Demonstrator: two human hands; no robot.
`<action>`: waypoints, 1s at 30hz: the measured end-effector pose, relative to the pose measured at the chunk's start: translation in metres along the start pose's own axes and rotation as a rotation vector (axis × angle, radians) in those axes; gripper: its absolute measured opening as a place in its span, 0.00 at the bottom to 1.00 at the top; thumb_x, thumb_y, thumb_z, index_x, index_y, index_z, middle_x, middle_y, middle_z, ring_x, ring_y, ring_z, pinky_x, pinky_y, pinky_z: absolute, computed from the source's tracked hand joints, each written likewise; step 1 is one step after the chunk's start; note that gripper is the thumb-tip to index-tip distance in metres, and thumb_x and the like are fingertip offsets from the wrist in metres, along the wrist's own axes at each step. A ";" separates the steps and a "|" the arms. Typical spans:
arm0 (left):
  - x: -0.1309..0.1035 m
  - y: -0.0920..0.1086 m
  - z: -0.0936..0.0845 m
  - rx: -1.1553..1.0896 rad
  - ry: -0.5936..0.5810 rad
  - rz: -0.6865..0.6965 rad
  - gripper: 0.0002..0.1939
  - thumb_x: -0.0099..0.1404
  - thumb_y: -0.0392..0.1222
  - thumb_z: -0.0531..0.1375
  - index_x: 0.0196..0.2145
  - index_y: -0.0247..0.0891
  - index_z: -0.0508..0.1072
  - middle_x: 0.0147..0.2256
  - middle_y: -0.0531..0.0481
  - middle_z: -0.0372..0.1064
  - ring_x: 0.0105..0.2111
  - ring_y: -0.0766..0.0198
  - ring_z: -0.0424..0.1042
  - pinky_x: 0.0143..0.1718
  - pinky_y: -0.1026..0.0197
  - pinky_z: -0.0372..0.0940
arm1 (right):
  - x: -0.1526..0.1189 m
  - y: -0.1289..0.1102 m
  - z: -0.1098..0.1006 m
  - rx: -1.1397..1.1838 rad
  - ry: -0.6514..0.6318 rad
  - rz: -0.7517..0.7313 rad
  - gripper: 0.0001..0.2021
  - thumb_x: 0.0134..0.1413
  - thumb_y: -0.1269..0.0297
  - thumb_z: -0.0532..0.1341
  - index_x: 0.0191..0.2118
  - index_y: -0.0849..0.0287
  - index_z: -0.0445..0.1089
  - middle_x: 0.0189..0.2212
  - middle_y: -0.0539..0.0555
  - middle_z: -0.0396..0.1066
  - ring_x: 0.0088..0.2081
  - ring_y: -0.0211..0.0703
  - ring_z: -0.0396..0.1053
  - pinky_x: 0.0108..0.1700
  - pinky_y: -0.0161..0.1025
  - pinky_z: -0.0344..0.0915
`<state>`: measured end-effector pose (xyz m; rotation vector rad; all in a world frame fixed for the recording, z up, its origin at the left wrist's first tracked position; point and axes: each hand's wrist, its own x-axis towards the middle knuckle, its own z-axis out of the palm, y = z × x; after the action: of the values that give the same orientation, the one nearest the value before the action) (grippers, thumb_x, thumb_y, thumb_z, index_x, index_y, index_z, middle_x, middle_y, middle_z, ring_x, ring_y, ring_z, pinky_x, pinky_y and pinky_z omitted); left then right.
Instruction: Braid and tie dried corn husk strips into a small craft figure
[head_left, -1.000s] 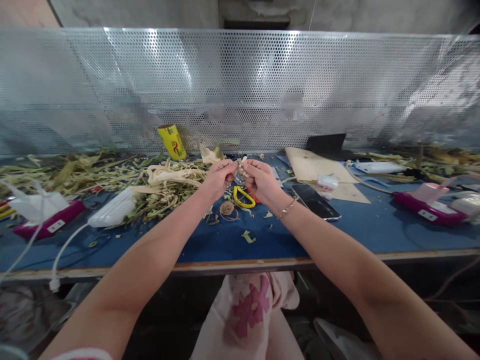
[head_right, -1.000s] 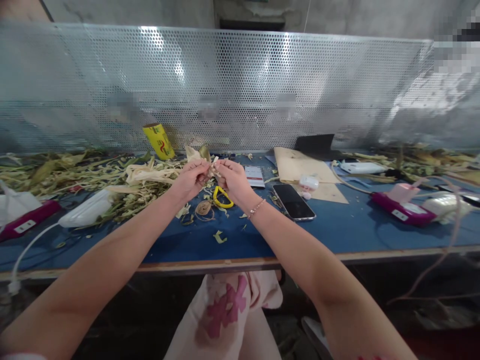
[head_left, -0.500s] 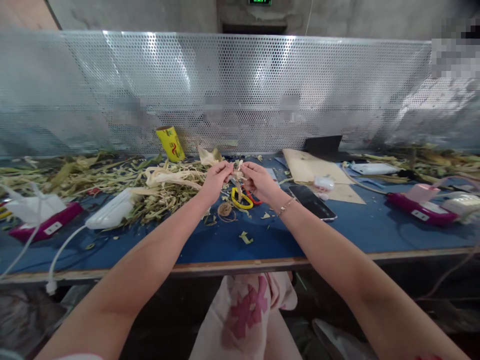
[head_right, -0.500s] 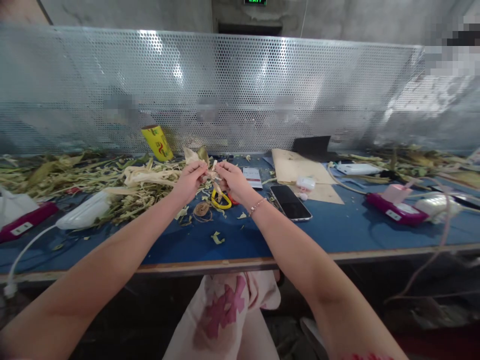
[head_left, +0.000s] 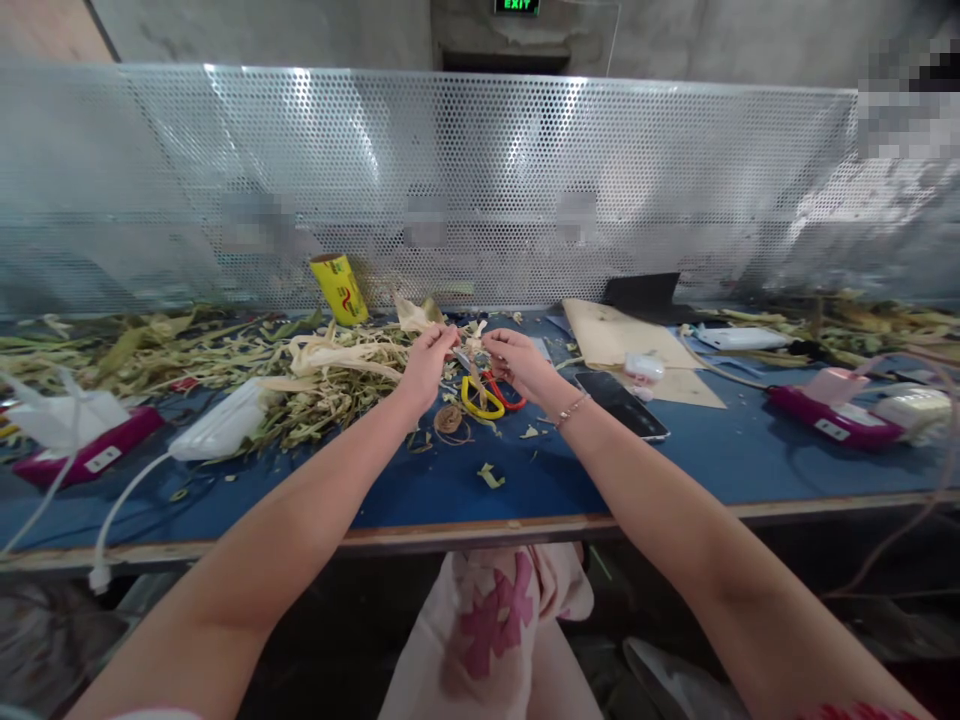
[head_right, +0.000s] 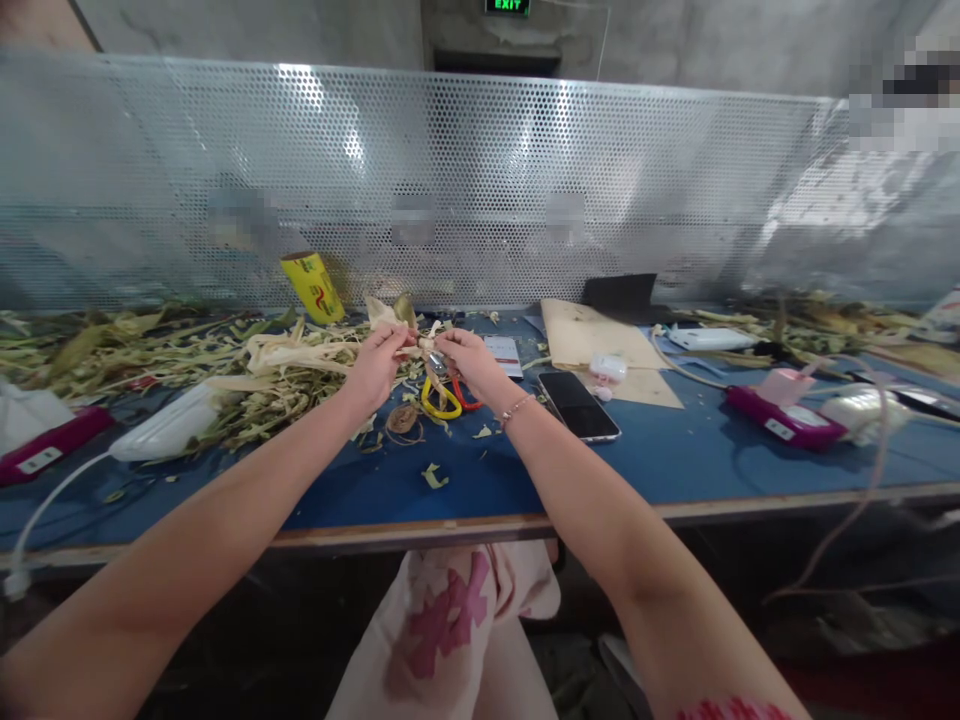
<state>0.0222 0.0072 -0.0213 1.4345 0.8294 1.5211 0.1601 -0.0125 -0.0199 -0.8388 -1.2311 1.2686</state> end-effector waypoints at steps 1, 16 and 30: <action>0.000 -0.001 0.000 -0.015 -0.022 -0.017 0.10 0.54 0.44 0.58 0.22 0.36 0.64 0.27 0.53 0.65 0.28 0.70 0.63 0.31 0.66 0.57 | 0.001 0.000 -0.001 -0.008 0.005 -0.002 0.11 0.39 0.61 0.62 0.24 0.59 0.59 0.14 0.40 0.48 0.16 0.26 0.44 0.18 0.28 0.43; -0.007 0.001 0.005 0.098 -0.059 0.070 0.10 0.51 0.45 0.61 0.29 0.36 0.70 0.24 0.54 0.65 0.24 0.72 0.62 0.28 0.67 0.59 | 0.010 0.010 -0.005 -0.358 0.064 -0.272 0.12 0.42 0.54 0.59 0.25 0.59 0.63 0.17 0.44 0.55 0.18 0.29 0.49 0.20 0.32 0.47; -0.003 0.006 0.001 0.151 -0.082 0.029 0.12 0.51 0.48 0.61 0.24 0.35 0.67 0.20 0.55 0.61 0.21 0.72 0.58 0.25 0.67 0.54 | 0.003 -0.005 -0.007 -0.252 0.065 -0.304 0.06 0.39 0.64 0.58 0.26 0.59 0.65 0.20 0.46 0.61 0.21 0.30 0.55 0.25 0.32 0.53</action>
<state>0.0217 0.0020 -0.0170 1.6140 0.8925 1.4355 0.1672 -0.0097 -0.0161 -0.8275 -1.4246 0.8482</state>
